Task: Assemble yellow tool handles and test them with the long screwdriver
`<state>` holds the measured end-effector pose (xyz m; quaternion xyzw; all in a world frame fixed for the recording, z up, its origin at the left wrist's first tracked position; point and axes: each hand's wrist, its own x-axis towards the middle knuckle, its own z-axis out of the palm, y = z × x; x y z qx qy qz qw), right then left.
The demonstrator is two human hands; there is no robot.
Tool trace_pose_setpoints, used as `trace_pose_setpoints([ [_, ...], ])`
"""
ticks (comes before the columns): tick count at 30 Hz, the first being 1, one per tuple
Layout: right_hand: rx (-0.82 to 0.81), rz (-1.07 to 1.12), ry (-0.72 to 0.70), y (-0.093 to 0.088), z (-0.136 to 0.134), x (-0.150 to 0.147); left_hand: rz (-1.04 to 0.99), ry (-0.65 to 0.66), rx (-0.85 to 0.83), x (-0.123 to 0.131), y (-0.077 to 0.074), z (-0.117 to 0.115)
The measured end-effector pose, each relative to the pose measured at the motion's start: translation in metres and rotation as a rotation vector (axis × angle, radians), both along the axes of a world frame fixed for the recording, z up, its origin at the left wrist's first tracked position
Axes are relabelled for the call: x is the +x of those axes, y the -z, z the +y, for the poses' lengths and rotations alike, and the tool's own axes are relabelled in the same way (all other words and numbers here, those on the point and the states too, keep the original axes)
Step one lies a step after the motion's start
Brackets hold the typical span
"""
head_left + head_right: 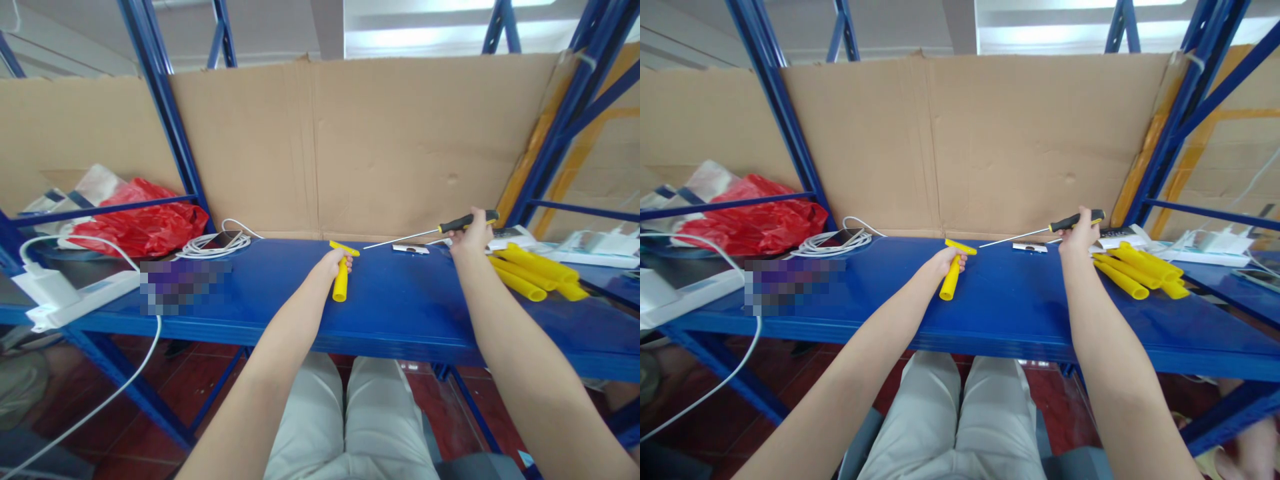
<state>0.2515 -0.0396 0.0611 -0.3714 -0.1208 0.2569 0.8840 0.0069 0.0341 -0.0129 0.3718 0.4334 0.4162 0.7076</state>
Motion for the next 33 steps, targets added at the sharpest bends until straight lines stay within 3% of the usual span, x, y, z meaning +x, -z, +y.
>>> trace_pose_setpoints([
  [14,-0.027,-0.126,-0.041,0.009,0.016,0.011,0.048,0.001,0.015,0.002,0.0,-0.005],
  [24,0.056,-0.117,-0.064,0.0,0.0,-0.005,0.054,-0.022,0.004,0.002,-0.001,-0.004],
  [33,0.013,-0.391,-0.259,0.009,0.013,0.007,0.043,-0.111,0.004,0.001,0.002,0.002],
])
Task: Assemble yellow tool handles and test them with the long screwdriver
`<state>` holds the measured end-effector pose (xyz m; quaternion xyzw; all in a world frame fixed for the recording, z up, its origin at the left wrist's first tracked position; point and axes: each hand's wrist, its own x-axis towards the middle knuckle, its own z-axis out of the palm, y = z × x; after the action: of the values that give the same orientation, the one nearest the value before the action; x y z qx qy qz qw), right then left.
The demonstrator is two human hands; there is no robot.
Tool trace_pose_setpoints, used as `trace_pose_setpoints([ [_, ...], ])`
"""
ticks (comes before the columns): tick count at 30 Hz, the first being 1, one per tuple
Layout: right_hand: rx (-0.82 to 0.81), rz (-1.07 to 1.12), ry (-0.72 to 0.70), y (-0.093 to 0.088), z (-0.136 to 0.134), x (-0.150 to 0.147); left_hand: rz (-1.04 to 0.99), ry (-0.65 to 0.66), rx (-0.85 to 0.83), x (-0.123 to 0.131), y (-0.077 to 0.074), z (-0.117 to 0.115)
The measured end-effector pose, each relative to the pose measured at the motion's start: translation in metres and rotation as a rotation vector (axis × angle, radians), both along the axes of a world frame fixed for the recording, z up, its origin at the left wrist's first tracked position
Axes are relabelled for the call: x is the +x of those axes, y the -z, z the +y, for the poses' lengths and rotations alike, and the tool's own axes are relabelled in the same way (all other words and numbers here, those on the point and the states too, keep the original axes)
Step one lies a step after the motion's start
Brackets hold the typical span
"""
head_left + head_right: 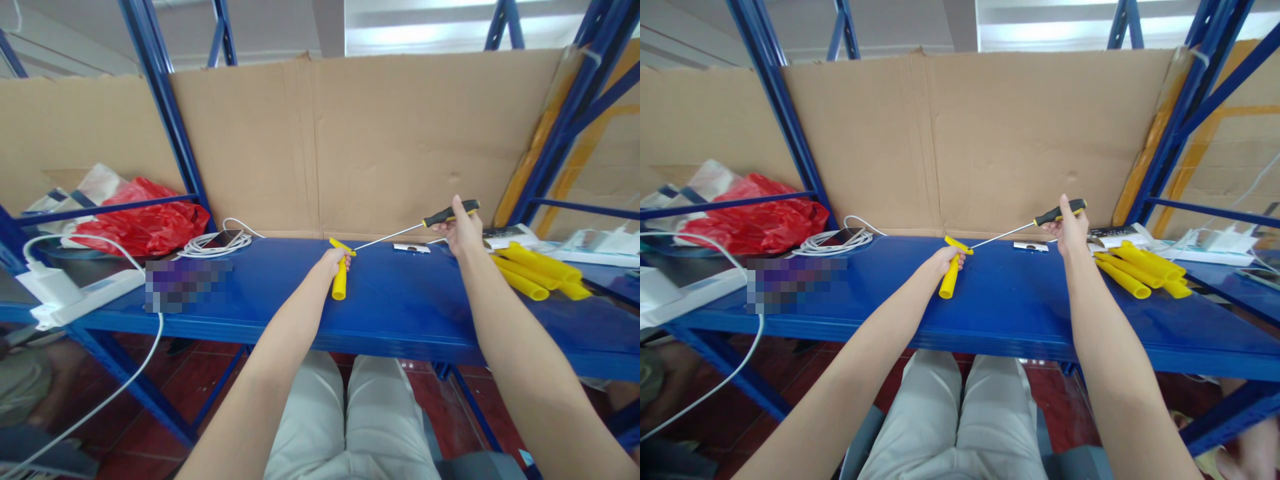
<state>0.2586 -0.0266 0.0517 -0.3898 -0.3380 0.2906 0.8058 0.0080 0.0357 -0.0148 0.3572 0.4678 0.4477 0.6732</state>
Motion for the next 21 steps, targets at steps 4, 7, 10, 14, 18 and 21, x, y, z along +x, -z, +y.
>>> trace_pose_setpoints([
  [4,-0.089,0.01,-0.114,0.001,0.002,0.007,-0.007,-0.038,0.001,-0.002,-0.001,0.0],
  [7,-0.11,0.009,-0.167,-0.001,0.0,0.01,-0.019,-0.055,0.007,-0.001,-0.001,-0.002],
  [10,-0.13,0.017,-0.151,-0.001,-0.001,0.01,-0.015,-0.074,0.012,0.0,-0.002,-0.004],
  [14,-0.193,0.033,-0.029,0.003,0.0,0.007,0.007,-0.102,0.022,0.001,-0.001,-0.006],
  [18,-0.195,0.001,0.0,0.008,0.001,0.008,0.016,-0.119,0.044,-0.001,-0.002,-0.008],
  [21,-0.219,-0.007,-0.074,0.01,0.0,0.013,0.055,-0.131,0.048,-0.002,-0.003,-0.009],
])
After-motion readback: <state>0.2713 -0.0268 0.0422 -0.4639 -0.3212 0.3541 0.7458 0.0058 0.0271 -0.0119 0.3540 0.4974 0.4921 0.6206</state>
